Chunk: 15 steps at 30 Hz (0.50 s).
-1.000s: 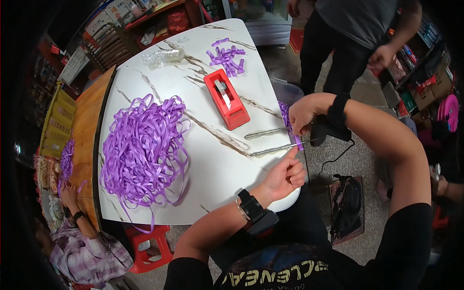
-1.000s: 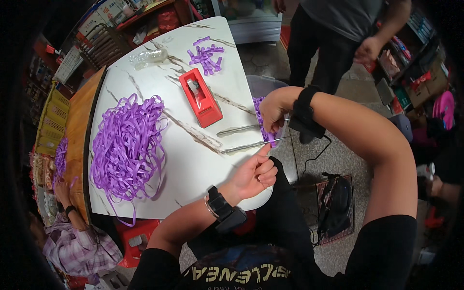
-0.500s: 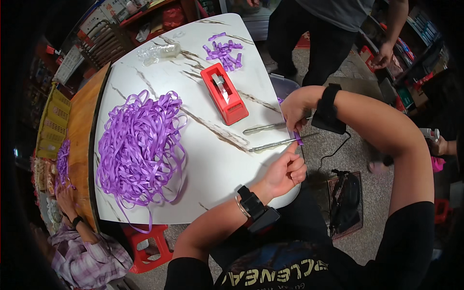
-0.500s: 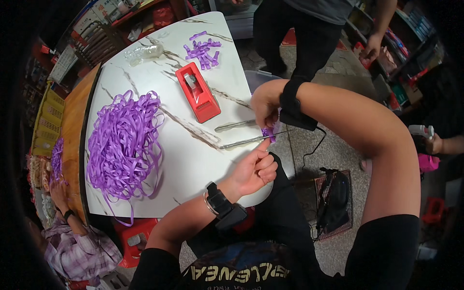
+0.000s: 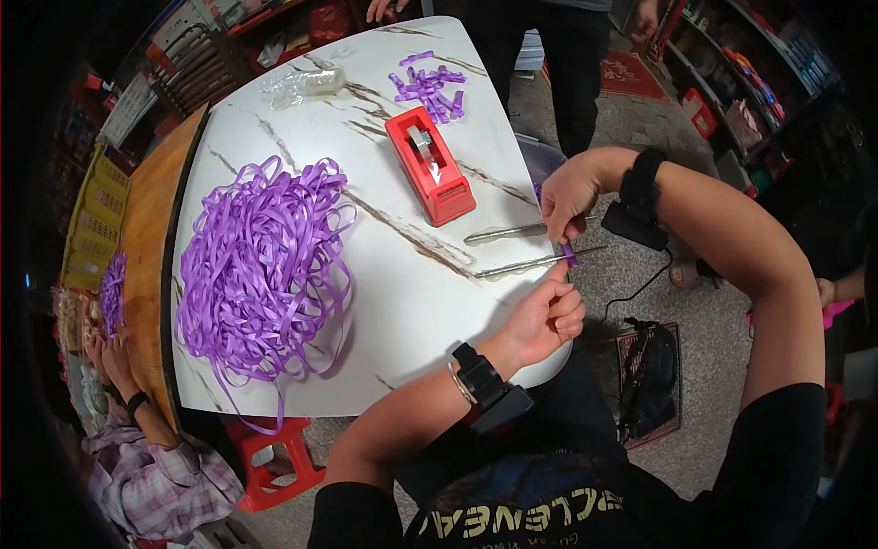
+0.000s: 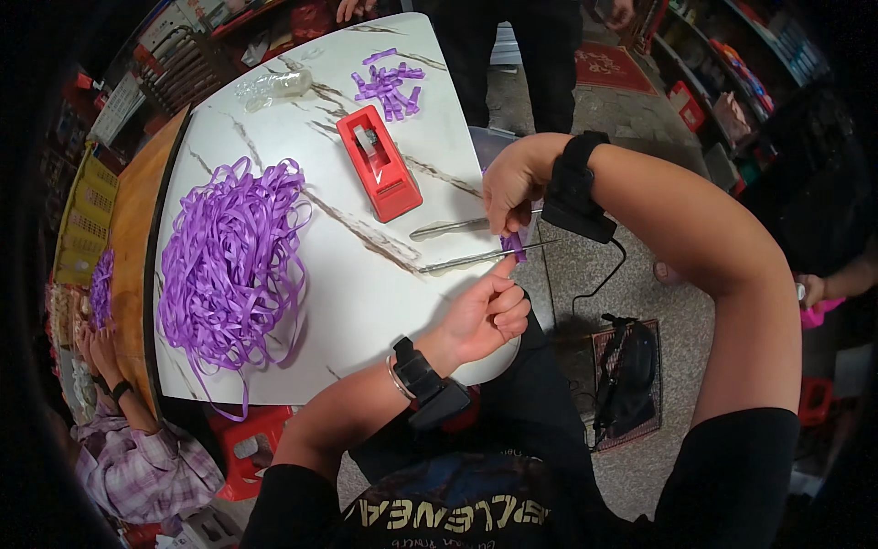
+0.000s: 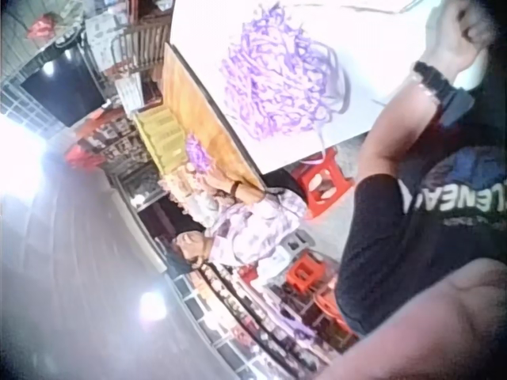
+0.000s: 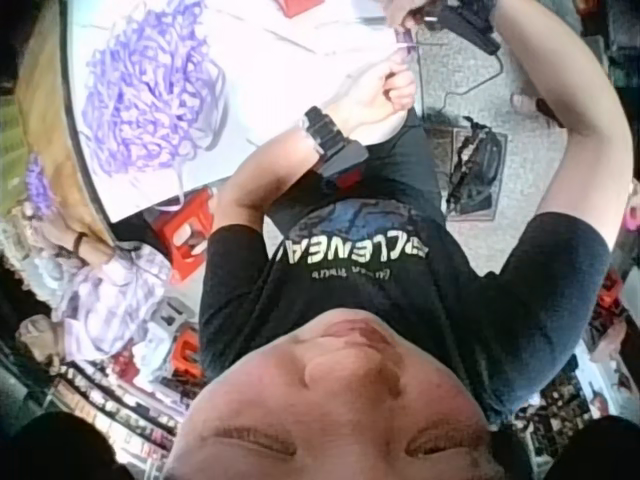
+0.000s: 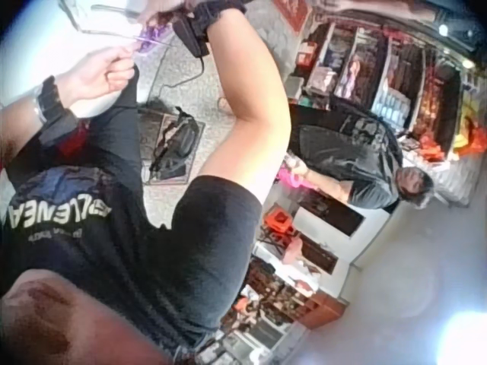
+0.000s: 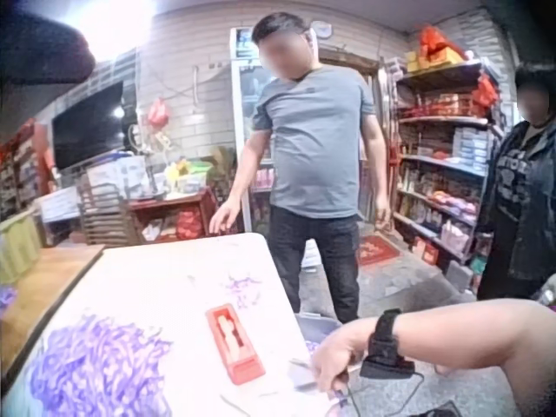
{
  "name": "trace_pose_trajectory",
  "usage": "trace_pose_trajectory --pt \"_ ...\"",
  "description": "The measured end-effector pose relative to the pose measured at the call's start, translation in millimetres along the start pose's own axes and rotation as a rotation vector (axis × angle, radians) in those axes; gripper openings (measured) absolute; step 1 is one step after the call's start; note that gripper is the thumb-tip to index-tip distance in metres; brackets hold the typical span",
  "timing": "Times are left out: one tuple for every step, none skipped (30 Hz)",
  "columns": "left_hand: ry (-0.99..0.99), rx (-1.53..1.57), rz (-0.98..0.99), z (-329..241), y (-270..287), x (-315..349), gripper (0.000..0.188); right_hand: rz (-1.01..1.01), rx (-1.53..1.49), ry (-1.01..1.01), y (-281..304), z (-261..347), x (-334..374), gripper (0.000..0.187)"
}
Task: Bundling purple ribbons and securing them at a table.
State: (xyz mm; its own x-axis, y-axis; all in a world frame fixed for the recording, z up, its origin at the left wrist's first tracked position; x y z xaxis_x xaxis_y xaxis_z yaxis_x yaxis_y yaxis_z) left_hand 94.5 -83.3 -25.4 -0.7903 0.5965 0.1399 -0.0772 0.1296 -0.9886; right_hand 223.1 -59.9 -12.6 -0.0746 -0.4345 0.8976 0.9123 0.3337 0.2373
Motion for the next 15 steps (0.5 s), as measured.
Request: trace_pose_trajectory --pt "-0.002 0.002 0.001 0 0 0 0.051 0.016 0.013 -0.022 -2 -5 -4 0.017" --pt "0.0 -0.001 0.002 0 0 0 0.053 0.033 0.025 -0.045 -4 -9 -6 0.017" --pt "0.001 -0.003 0.003 1 0 0 0.054 0.034 0.026 -0.047 -5 -12 -7 0.017" --pt "0.001 -0.001 0.005 1 -1 -1 0.054 0.027 0.023 -0.046 -4 -15 -8 0.017" --pt "0.001 0.0 0.012 1 -1 -1 0.055 0.022 0.022 -0.042 -4 -17 -9 0.017" --pt "0.002 0.001 0.019 2 -2 -1 0.055 0.025 0.023 -0.043 -5 -19 -9 0.017" --pt "0.002 0.004 0.019 2 0 -1 0.055 0.033 -0.001 -0.039 -5 -22 -8 0.018" --pt "0.008 0.005 0.046 1 0 -1 0.051 0.04 -0.021 -0.032 -6 -16 -6 0.018" --pt "0.016 0.006 0.074 1 0 -1 0.047 0.042 -0.017 -0.032 -6 -13 -1 0.018" --pt "0.014 0.007 0.075 1 1 -1 0.047 0.04 -0.034 0.034 -7 -6 7 0.018" --pt "0.016 0.02 0.081 1 0 -1 0.045 0.037 -0.051 0.099 -9 5 18 0.019" --pt "0.017 0.033 0.087 1 1 -2 0.043 0.038 -0.048 0.097 -12 6 26 0.019" --pt "0.015 0.034 0.089 2 2 -3 0.043 0.057 -0.11 0.197 -16 12 35 0.019" --pt "0.0 0.047 0.095 2 2 -4 0.04 0.075 -0.173 0.296 -20 16 44 0.019" --pt "-0.015 0.059 0.101 2 2 -5 0.038 0.056 -0.224 0.303 -26 11 49 0.019"
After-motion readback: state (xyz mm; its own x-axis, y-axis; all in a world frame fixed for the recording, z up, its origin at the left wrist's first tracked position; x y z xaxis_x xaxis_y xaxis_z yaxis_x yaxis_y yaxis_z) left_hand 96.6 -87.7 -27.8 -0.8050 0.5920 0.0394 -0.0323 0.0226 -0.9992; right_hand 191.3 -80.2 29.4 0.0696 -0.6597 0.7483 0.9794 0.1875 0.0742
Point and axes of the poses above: each hand's wrist, its own x-axis away from the middle knuckle, its own y-axis out of the back of the hand, z = x × y, the point moved 8 cm from there along -x, towards the middle knuckle, and after that the axes turned 4 degrees about x, right-handed, at the moved point
